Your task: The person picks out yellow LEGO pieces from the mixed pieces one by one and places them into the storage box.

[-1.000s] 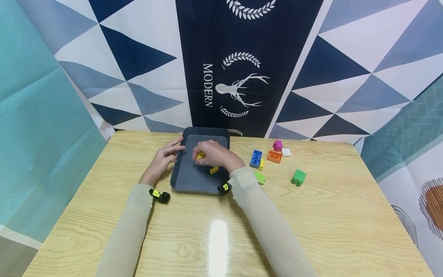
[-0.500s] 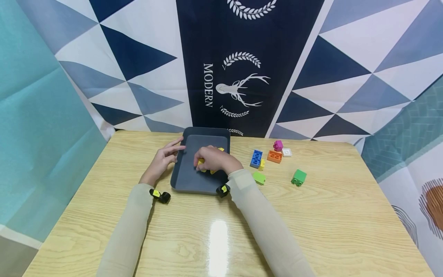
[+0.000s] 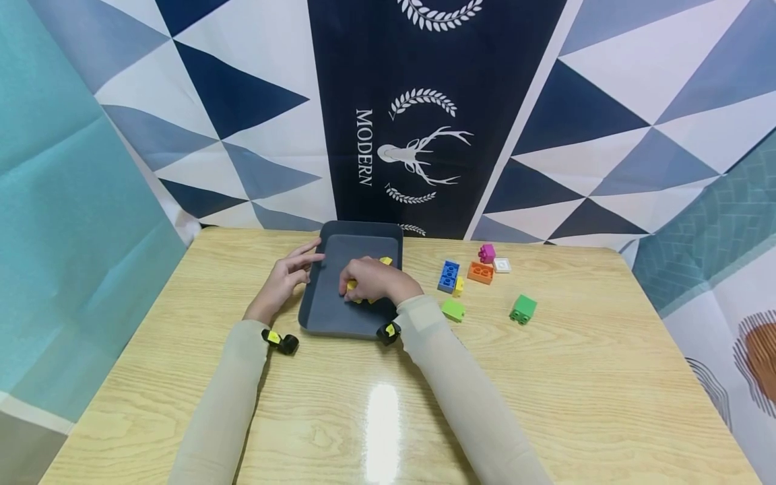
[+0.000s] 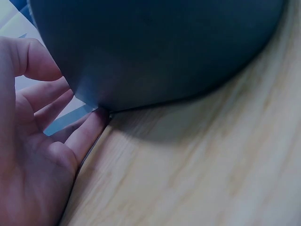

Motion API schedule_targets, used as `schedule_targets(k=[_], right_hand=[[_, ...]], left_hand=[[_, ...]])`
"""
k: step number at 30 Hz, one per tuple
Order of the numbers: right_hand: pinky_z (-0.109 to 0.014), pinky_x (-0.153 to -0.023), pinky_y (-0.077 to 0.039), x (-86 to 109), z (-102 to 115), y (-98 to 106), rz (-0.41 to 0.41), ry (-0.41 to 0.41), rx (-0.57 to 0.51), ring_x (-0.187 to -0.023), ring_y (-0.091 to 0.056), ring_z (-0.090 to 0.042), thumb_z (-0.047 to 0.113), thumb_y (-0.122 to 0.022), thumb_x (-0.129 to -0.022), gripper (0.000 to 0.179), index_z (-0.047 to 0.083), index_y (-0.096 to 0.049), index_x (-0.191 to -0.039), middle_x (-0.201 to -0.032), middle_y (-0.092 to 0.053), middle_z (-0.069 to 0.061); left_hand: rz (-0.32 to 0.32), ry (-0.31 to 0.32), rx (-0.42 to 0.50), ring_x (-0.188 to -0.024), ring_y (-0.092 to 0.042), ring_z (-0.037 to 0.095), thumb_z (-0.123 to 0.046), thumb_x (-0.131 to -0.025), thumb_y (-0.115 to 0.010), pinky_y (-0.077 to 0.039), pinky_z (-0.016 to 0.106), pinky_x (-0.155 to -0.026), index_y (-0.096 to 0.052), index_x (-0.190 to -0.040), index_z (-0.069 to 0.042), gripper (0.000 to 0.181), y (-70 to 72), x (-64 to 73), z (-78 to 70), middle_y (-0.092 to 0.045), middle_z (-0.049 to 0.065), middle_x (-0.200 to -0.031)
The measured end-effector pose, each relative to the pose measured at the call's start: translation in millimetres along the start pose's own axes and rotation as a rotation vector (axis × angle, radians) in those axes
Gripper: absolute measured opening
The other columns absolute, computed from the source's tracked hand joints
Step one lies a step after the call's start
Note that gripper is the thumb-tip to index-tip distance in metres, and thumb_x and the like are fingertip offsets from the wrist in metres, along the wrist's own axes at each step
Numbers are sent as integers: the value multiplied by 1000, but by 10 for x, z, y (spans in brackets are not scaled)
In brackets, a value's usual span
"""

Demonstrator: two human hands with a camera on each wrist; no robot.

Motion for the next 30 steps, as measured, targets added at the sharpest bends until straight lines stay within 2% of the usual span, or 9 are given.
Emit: schedule_targets(k=[2,4,9,13,19,21,26,27,30], right_hand=[[-39,-101,-56,0,3,-2,9,-8,5,-104,-66,-20,19,-79,-106,12,14,-88,-112,-119,-82,-3],[-40,-101,-57,71,101,51,22,-20,6,-105,-66,-22,16,-77,-106,13,13,-87,-114,-121,-82,-5],[-35,-92,-57,28,70,26,28,-12,25,-101,-65,-18,21,-78,-107,14,14,-86,-115,-119,-81,-2],[-34,-88,-58,72,142,45,41,-36,25,-98,-67,-20,17,-76,-107,15,12,-86,-118,-122,-80,-6],[-31,-80,-59,78,137,42,50,-48,10,-87,-68,-17,16,-76,-108,15,11,-85,-119,-121,-79,-7],[-30,-79,-58,12,49,-12,49,-40,14,-86,-67,-15,19,-77,-108,16,12,-85,-119,-120,-79,-6],[-33,-85,-59,16,55,-6,71,-41,12,-93,-68,-17,21,-77,-108,19,13,-85,-123,-125,-79,-6],[-35,-89,-60,83,146,50,80,-49,8,-96,-69,-19,18,-76,-108,21,12,-84,-126,-128,-79,-7],[-41,-105,-59,81,145,48,99,-60,16,-111,-69,-24,19,-75,-108,25,13,-83,-132,-137,-77,-9]], left_hand=[[1,2,-1,-177,-27,34,11,-99,-47,-40,6,-116,-61,-154,11,57,0,-5,-2,-34,10,-187],[0,4,-1,-176,-27,34,11,-99,-47,-40,6,-116,-61,-154,11,57,3,-9,-2,-34,10,-187],[-5,7,-4,-175,-30,36,11,-100,-47,-41,6,-114,-61,-155,11,57,8,-12,-5,-35,10,-187],[-4,7,-2,-175,-30,36,11,-100,-47,-41,6,-114,-61,-155,11,57,8,-14,-4,-35,10,-187],[-1,3,-3,-175,-30,35,11,-99,-47,-40,6,-115,-61,-155,10,57,3,-17,-2,-35,10,-187],[-2,0,-3,-175,-30,36,12,-99,-47,-41,5,-115,-62,-154,11,57,1,-17,-5,-35,10,-187],[-4,-5,1,-176,-28,36,13,-99,-47,-41,4,-113,-61,-153,13,56,-2,-12,-11,-35,12,-186],[-4,-5,4,-176,-28,36,13,-99,-47,-41,4,-113,-61,-153,13,56,-2,-10,-11,-35,13,-186],[-3,-7,11,-176,-27,36,13,-99,-47,-41,4,-114,-61,-153,14,56,-7,-7,-10,-35,13,-186]])
Point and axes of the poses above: each hand's wrist, its own x-axis away from the middle knuckle, its own y-axis out of the back of the hand, z = x × y, the point moved 7 cm from there along -x, towards the middle knuckle
